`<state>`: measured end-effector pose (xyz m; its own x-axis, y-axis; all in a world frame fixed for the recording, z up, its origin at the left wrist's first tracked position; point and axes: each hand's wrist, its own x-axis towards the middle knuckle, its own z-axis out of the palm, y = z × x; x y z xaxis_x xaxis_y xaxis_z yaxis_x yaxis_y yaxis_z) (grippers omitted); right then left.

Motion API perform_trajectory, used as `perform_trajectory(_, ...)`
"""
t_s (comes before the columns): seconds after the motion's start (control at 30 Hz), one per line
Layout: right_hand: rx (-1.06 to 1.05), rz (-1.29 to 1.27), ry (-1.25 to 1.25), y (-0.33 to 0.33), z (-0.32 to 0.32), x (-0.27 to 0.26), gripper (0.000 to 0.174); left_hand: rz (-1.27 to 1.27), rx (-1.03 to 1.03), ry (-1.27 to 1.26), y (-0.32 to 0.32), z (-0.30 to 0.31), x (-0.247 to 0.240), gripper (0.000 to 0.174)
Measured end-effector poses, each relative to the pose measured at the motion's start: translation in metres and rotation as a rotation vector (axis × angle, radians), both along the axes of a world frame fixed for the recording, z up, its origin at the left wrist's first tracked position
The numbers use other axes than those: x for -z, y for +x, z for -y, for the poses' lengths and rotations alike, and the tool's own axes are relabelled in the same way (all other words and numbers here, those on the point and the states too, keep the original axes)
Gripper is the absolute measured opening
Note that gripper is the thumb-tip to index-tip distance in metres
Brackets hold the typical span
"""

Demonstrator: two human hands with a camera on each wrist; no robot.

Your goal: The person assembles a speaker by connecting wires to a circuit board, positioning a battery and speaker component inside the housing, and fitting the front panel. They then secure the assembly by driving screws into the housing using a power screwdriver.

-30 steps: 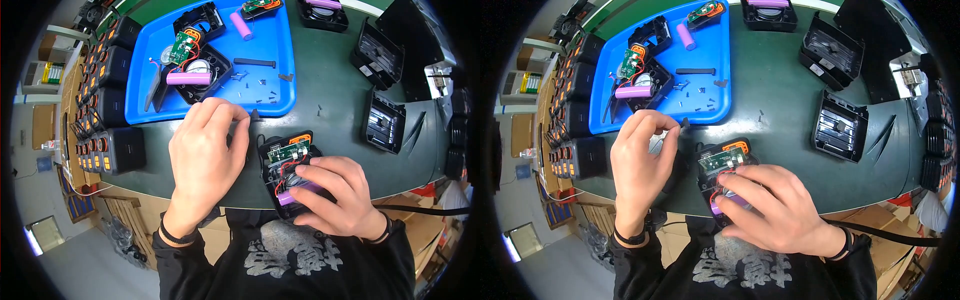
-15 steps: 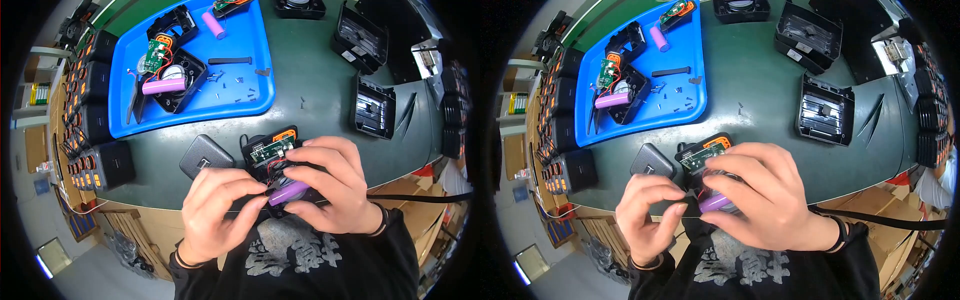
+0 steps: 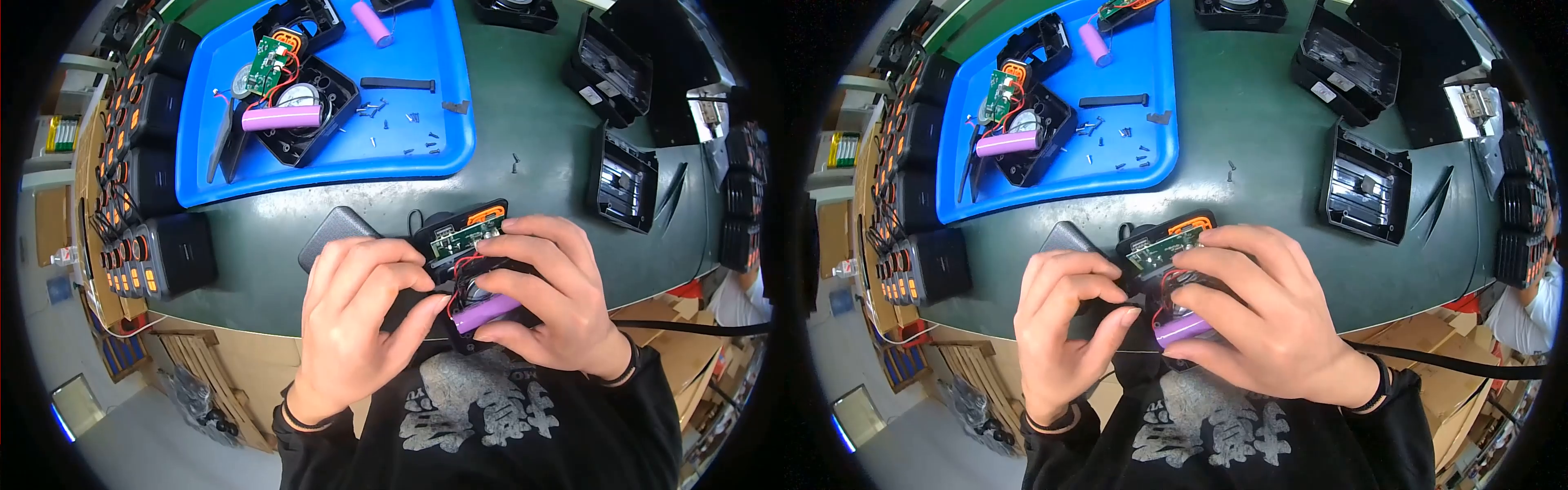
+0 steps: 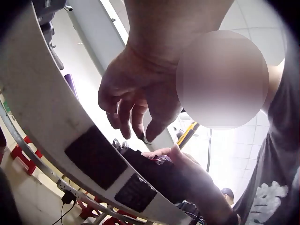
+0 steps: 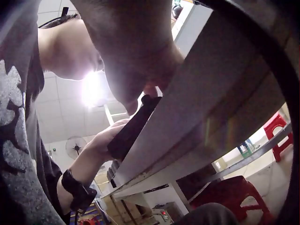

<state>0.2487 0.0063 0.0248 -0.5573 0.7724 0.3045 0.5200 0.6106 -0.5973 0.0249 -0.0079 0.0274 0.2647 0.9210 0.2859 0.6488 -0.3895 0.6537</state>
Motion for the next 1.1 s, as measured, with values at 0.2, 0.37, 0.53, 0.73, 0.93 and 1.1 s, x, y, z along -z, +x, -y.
perform_trajectory(0.2, 0.018, -0.042, -0.008, 0.001, 0.003, 0.004, 0.042, -0.077, 0.111, -0.038, 0.002, -0.01, -0.006, 0.025)
perform_trajectory(0.37, -0.008, -0.074, -0.038, 0.007, 0.007, 0.009, 0.044, -0.195, 0.158, -0.041, 0.006, -0.016, -0.015, 0.027)
perform_trajectory(0.53, -0.02, -0.121, -0.025, 0.01, 0.011, 0.019, 0.048, -0.281, 0.148, -0.018, 0.009, -0.018, -0.018, 0.028)
perform_trajectory(0.73, -0.021, -0.138, -0.021, 0.01, 0.01, 0.02, 0.046, -0.352, 0.143, -0.069, 0.013, -0.02, -0.027, 0.028)
perform_trajectory(0.93, -0.021, -0.143, -0.037, 0.011, 0.011, 0.022, 0.045, -0.388, 0.181, -0.089, 0.015, -0.022, -0.031, 0.026)
perform_trajectory(1.1, -0.028, -0.154, -0.038, 0.012, 0.011, 0.023, 0.046, -0.393, 0.206, -0.103, 0.019, -0.023, -0.03, 0.024)
